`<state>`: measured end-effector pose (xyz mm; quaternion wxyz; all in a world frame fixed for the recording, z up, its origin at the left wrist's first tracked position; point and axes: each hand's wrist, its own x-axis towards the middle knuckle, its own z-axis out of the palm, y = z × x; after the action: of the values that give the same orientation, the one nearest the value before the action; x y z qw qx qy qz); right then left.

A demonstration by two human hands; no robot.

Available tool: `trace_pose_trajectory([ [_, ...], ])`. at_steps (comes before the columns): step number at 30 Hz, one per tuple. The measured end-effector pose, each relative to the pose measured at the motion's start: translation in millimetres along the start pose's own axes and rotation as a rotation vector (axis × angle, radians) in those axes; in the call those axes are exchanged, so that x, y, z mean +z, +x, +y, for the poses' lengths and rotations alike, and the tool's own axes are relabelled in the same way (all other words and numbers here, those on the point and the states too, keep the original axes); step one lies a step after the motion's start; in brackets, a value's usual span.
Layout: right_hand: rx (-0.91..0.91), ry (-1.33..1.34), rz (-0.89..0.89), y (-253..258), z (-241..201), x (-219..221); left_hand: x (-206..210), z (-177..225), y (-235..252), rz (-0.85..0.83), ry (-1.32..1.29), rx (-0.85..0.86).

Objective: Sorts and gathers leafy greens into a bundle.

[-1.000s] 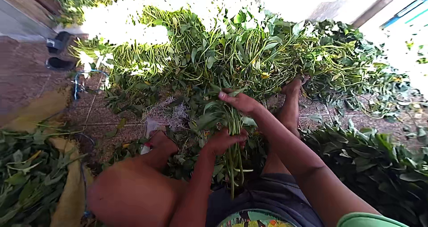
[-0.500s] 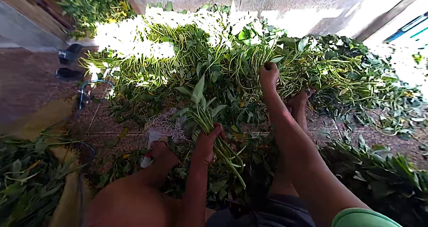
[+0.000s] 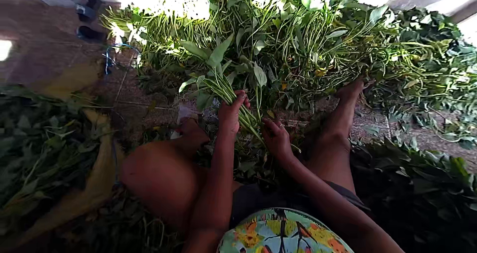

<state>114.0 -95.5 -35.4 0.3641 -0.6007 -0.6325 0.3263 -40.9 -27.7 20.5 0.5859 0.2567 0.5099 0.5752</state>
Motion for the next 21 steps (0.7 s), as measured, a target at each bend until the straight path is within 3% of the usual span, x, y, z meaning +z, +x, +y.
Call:
trace_pose_trajectory([
  [6, -0.216, -0.241, -0.001, -16.8, 3.1, -8.1, -4.7, -5.0, 3.9, 0.034, -0.081, -0.054],
  [9, -0.247, -0.269, -0.027, -18.2, -1.4, -15.7, -7.7, 0.6, -8.3, -0.080, -0.035, -0.092],
  [14, -0.454, -0.223, -0.095, -10.8, -12.7, -21.1, -8.0, -0.5, -13.6, -0.226, -0.030, -0.069],
  [17, -0.335, -0.215, -0.163, -1.4, -28.0, -24.7, -7.7, -0.3, -15.8, -0.252, -0.086, -0.031],
  [21, -0.028, -0.167, -0.239, 3.1, -50.4, -31.0, -8.0, 2.4, -15.9, -0.257, -0.113, -0.010],
])
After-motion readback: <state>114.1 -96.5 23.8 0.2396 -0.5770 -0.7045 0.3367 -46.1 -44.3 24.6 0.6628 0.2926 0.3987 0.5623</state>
